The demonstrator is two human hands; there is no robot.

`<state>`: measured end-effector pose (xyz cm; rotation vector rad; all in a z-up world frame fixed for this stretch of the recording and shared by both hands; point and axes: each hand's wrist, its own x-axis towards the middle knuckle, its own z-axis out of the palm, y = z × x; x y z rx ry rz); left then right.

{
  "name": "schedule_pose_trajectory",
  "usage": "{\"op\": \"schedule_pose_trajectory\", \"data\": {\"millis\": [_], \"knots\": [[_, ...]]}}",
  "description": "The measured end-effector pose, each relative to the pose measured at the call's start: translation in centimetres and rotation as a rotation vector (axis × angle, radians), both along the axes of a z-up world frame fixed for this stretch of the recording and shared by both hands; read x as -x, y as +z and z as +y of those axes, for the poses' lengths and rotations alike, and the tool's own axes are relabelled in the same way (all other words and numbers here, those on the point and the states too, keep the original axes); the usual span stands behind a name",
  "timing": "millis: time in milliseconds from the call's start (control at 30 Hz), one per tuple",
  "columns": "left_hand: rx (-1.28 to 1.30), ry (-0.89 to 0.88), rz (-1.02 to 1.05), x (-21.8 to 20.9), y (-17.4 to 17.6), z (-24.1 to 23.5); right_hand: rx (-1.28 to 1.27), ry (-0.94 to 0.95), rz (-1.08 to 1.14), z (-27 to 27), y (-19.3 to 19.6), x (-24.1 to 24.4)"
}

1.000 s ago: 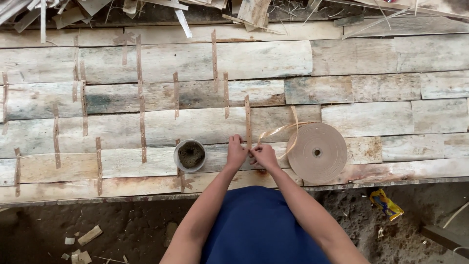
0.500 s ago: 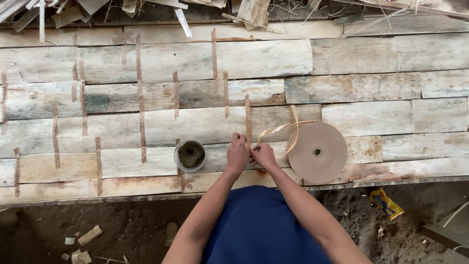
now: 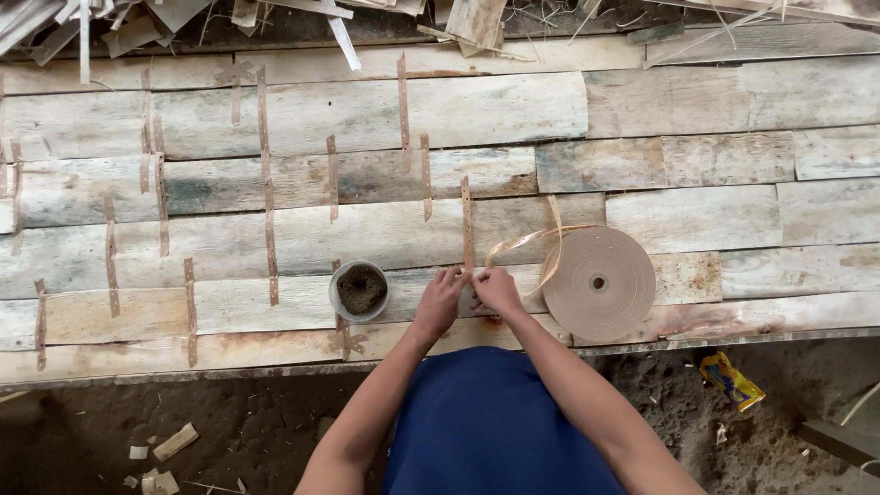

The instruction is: Applying small strips of adhesive tape to join wooden planks on a workbench in a woodworking shop.

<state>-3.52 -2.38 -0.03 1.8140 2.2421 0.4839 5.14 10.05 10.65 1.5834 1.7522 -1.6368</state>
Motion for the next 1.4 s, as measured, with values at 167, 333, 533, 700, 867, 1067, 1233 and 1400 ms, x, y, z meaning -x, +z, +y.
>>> {"op": "schedule_pose_trajectory", "data": {"millis": [167,333,533,700,867,1067,1233,1400], "knots": [[0.005,-0.03,0.054,0.1,0.1,-0.5,0.002,0.001,0.002,0.1,1.0,0.2],[0.065,-0.046,0.093,-0.1,1.7,-0.5,0.03,0.027,-0.047,0.4,1.0,0.3],[0.107,-0.075,0.204,-0.4,1.8,-0.1,-0.007,0.095,-0.152,-0.2,3.4,0.9],[0.164,-0.085,0.204,-0.6,3.4,0.2,0.197,-0.266,0.039,0.0,-3.0,-0.1],[0.19,-0.099,0.241,-0.8,3.0,0.4,0.29,-0.361,0.075,0.4,-12.8,-3.0],[0.201,-0.114,0.238,-1.2,1.2,0.2,-0.016,-0.02,0.13,1.7,-3.2,-1.6],[0.191,-0.095,0.164,-0.4,2.8,1.4,-0.256,0.075,0.3,1.8,-0.5,-0.1],[0.25,0.12,0.225,2.8,5.0,4.5,-0.444,0.161,0.366,2.2,1.9,0.2]]}}
